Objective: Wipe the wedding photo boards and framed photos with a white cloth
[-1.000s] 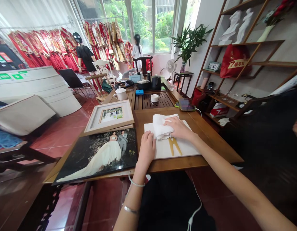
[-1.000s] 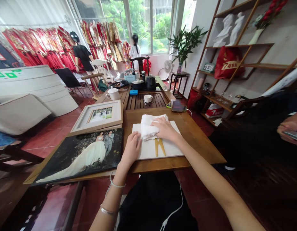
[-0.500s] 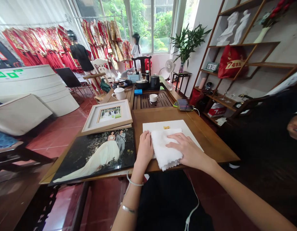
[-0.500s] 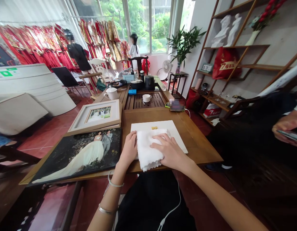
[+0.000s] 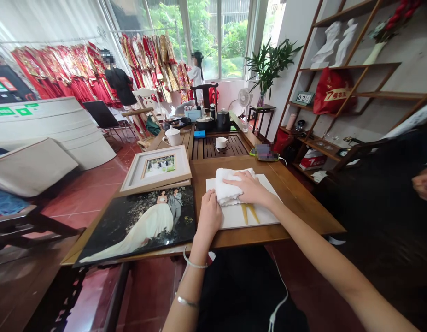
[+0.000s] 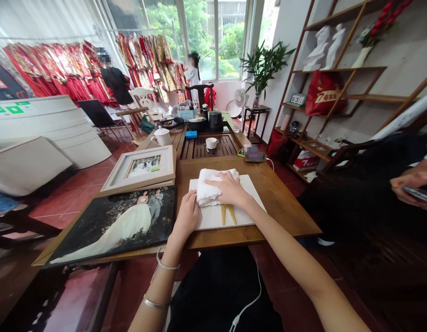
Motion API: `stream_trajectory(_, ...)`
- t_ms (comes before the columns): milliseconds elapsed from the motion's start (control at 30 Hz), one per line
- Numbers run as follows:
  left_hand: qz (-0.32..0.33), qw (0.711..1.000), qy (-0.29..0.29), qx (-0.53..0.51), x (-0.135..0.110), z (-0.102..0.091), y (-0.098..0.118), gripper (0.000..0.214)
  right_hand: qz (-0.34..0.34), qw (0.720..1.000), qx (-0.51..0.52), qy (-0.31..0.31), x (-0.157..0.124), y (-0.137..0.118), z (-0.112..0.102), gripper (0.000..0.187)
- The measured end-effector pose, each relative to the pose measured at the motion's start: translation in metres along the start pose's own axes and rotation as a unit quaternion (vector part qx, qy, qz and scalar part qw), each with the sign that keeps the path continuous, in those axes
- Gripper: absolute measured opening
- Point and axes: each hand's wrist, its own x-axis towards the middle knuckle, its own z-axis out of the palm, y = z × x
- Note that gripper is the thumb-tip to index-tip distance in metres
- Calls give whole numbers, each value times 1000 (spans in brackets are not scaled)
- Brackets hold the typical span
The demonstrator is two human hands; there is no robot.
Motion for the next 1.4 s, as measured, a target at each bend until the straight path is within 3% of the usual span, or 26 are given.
stream_trajectory(133, -19, 1000, 2, -6, 1, 0, 0, 28, -32, 999, -6, 2, -13, -3, 0, 73)
stream_trajectory(333, -44, 999, -2, -14, 1, -1, 1, 34, -81, 997, -6, -6, -60, -19, -6, 81)
stream_trajectory(500, -52, 998, 1, -21, 3, -5, 5, 33, -74, 997, -8, -11, -78, -29, -10, 83)
stream_trajectory(733, -75, 997, -9, -34, 5, -12, 16, 36, -10, 999, -21, -35, -41, -26, -9, 77)
stream_trajectory(900, -71, 995, 11, -63, 4, -15, 19, 42, 2, 999, -17, -40, -1, -20, -8, 69)
stream_trajectory(1033, -70, 994, 25, -85, 3, -17, 21, 50, -20, 998, -25, -44, 8, -25, -8, 67)
stream_trajectory(1200, -94, 988, -10, -120, 3, -22, 24, 61, -72, 996, -31, -45, -18, -37, -7, 74)
stream_trajectory(1400, -134, 976, -27, -167, 3, -24, 26, 59, -122, 992, -13, -36, -66, -43, -6, 88)
